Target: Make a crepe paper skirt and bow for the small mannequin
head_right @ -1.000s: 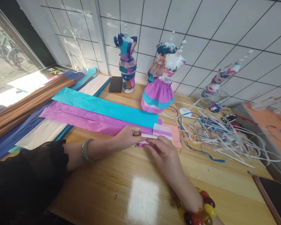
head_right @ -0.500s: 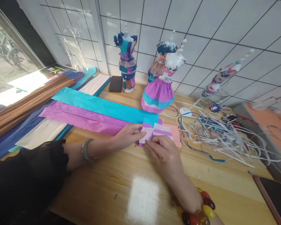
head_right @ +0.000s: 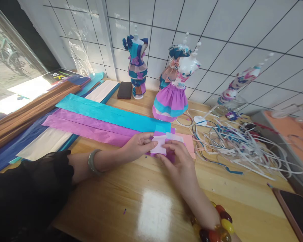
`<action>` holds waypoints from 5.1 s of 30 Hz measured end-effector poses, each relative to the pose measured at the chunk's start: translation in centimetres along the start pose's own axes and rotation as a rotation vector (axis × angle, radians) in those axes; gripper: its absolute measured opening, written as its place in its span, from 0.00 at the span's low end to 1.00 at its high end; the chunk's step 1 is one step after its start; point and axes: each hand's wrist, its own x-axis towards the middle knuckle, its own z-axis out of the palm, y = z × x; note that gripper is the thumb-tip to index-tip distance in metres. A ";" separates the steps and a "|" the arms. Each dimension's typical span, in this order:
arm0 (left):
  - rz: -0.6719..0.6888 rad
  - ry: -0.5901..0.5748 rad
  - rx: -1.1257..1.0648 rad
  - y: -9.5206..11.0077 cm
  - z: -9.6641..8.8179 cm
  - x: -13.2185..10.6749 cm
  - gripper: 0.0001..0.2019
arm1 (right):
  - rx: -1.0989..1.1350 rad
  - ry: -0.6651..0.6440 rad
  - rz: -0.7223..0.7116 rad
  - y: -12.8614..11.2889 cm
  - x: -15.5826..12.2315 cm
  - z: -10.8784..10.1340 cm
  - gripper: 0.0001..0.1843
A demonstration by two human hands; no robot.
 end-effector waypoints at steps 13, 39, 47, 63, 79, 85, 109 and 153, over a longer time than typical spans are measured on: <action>0.028 0.020 0.181 0.2 0.0 -0.3 0.19 | 0.416 -0.055 0.276 -0.3 -0.1 0.4 0.13; 0.157 -0.076 0.166 -1.1 -0.1 0.1 0.27 | 0.507 -0.011 0.441 0.6 0.4 0.1 0.14; 0.070 -0.027 0.065 -0.9 -0.3 0.5 0.28 | 0.620 -0.077 0.530 1.4 0.8 -0.4 0.11; 0.086 -0.014 0.059 -1.0 -0.4 0.6 0.25 | 0.577 -0.082 0.498 1.1 0.8 -0.5 0.12; 0.111 -0.058 -0.007 -1.3 -0.3 0.6 0.27 | 0.464 -0.123 0.425 1.2 0.4 -0.2 0.11; 0.165 -0.037 0.148 -1.4 -0.5 0.6 0.26 | 0.410 -0.132 0.408 1.0 0.4 -0.2 0.14; 0.175 -0.048 0.283 -0.7 -0.7 0.4 0.30 | 0.386 -0.094 0.396 1.1 0.3 -0.1 0.13; 0.458 0.112 0.814 -1.2 -1.0 0.1 0.13 | -0.151 -0.079 -0.116 0.9 0.4 -1.0 0.07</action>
